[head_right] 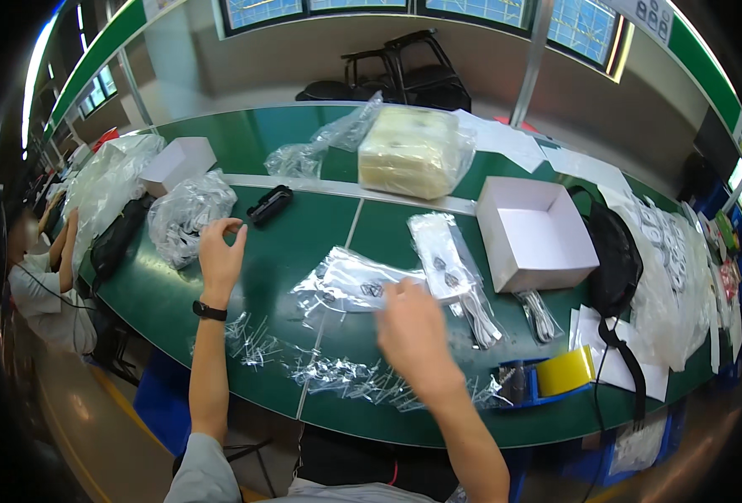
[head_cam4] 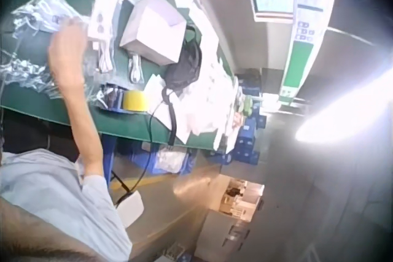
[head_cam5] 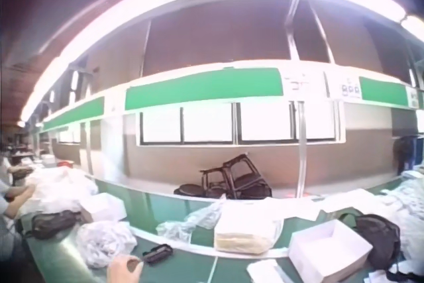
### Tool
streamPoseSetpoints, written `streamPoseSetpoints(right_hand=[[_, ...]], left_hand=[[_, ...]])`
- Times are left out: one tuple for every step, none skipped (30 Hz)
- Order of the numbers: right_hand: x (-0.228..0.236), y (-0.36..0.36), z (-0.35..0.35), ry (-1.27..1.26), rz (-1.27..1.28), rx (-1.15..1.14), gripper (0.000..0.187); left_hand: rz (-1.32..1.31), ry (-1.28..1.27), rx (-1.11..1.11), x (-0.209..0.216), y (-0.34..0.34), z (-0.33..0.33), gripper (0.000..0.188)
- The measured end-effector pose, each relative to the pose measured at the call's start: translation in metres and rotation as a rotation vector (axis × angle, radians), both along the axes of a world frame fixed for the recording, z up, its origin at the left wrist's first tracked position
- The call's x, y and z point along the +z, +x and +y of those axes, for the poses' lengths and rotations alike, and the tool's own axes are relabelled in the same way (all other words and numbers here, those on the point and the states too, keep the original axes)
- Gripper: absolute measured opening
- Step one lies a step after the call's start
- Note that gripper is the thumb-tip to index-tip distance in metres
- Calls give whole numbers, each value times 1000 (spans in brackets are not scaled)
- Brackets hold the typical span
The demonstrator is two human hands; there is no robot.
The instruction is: Picking up white cables, inspecting them, and placing them into individual plastic bags at a workstation.
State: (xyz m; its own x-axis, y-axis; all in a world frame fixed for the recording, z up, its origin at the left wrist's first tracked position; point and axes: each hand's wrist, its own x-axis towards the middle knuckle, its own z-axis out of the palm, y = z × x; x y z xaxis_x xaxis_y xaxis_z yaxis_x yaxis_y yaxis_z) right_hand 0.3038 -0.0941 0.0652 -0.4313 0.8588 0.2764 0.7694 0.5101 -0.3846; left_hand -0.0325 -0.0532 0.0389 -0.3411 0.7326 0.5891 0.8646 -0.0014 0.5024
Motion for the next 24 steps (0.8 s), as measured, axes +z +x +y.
streamPoseSetpoints(right_hand=[[-8,-18,1,-41,-9,32,34],[-17,-34,3,-81,-17,65,35],[-16,-47,5,-150,-82,53,49],[-22,-57,11,-143,-69,86,49],[-33,-64,20,41,-27,137,53],[-42,-71,27,225,17,187,58],[-48,-72,31,108,-53,172,69],[-53,-76,34,114,-41,204,69],[-59,-78,37,106,-83,228,66],[-58,-77,40,98,-130,241,63],[-52,-76,46,118,-85,265,41],[-47,-75,52,121,-83,276,41],[-41,-74,58,39,-109,277,29],[-37,-72,61,-44,-136,275,18],[-33,-71,60,8,-30,247,12],[-29,-70,60,8,-28,244,12],[-26,-69,61,-36,15,216,14],[-23,-66,62,-81,56,184,16],[-20,-65,62,-84,56,175,16],[-18,-65,63,-61,189,165,17],[-14,-65,64,-34,320,161,19],[-11,-64,65,-33,318,156,19],[-8,-64,66,-33,362,169,20],[-6,-62,66,-36,405,178,21]], left_hand=[[73,37,135,-1,-7,1,21],[148,73,271,-3,-14,3,24],[164,71,424,-4,-19,6,32],[179,77,456,-10,-35,5,32],[301,156,550,-20,-53,7,32],[422,232,643,-31,-72,7,33],[322,97,565,-42,-87,13,35],[334,99,597,-45,-97,12,35],[172,0,551,-49,-100,16,35],[5,-93,491,-51,-102,20,35],[6,-86,502,-50,-107,24,35],[48,-85,520,-49,-110,27,34],[91,-84,536,-48,-111,28,33],[92,-82,542,-49,-112,27,33],[175,-149,518,-46,-110,25,33],[258,-217,491,-44,-107,25,33],[260,-217,486,-41,-106,26,33],[176,-223,505,-39,-106,25,35],[92,-230,522,-38,-107,26,37],[93,-233,511,-39,-108,29,37],[84,-221,559,-38,-112,31,37],[76,-209,605,-37,-116,34,38],[127,-246,602,-41,-128,39,38],[124,-250,593,-39,-134,42,38]])
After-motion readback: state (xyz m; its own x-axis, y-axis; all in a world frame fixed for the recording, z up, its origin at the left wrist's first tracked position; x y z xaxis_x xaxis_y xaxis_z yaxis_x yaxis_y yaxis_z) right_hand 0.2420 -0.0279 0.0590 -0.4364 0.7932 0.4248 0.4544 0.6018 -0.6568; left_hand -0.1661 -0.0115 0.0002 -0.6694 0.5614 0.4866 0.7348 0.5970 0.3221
